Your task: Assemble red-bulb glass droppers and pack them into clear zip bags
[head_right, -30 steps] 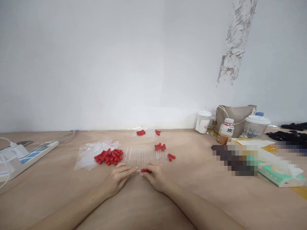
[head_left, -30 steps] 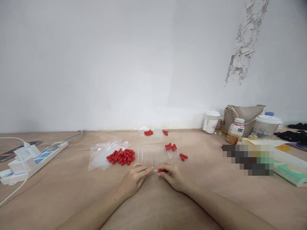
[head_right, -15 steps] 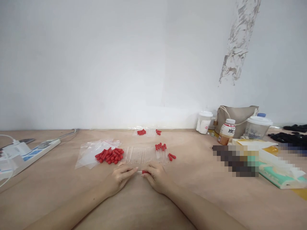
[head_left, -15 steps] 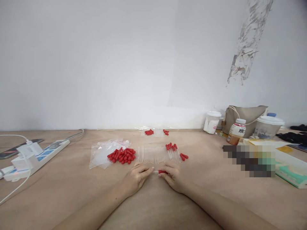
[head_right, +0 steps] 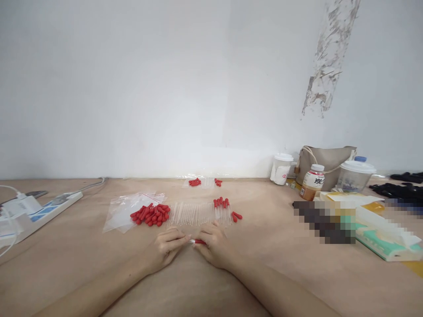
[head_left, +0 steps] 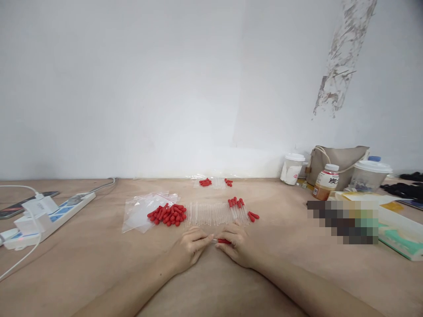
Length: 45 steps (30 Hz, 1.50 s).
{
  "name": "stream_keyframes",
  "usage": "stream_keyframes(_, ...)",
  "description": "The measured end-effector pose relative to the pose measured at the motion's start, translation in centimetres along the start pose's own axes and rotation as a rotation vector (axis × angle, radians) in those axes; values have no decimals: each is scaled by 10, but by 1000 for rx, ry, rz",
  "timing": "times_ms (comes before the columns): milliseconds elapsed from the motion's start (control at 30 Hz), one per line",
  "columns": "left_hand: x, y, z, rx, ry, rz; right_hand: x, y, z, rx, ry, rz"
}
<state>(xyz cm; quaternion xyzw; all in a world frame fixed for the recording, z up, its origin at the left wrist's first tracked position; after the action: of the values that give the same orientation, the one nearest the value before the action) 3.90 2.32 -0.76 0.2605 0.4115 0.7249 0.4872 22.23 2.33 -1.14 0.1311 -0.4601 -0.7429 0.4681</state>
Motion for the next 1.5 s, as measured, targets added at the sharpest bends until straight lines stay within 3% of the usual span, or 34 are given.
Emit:
stream_keyframes(333, 0, -5, 0, 9, 56, -28, 3, -2, 5, -26, 1, 81)
stream_keyframes(433, 1, -5, 0, -33, 124, -63, 3, -1, 7, -63, -116, 344)
stream_keyframes(567, -2, 1, 1, -86, 165, -109, -8, -1, 10, -263, -375, 777)
stream_keyframes(667, -3, 7, 1, -96, 212, -101, -27, 14, 14, -344, -470, 928)
stream_keyframes(800, 2, 11, -2, -123, 330, -59, -74, 58, 21, -471, -629, 688)
stream_keyframes(900, 5, 11, -2, -58, 368, -46, -110, 76, 26, -462, -778, 393)
stream_keyframes(1067, 5, 12, -1, 21, 395, -40, -138, 55, 32, -385, -917, 177)
stream_keyframes(1233, 5, 13, -2, 44, 394, -28, -132, 31, 39, -306, -956, 10)
stream_keyframes(1500, 6, 11, -2, 64, 394, -25, -124, 27, 40, -221, -934, -101)
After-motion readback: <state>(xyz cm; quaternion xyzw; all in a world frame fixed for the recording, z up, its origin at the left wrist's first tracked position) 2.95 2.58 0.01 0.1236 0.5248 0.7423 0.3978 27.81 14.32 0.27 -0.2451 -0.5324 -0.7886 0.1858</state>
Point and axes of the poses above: each hand's wrist, its own z-axis towards the middle knuckle, its own y-axis out of the back of the hand, x = y × z, the point moved 2 cm from there along z, towards the middle knuckle, and after that the axes turned 6 degrees about x, right-handed, at the moved point
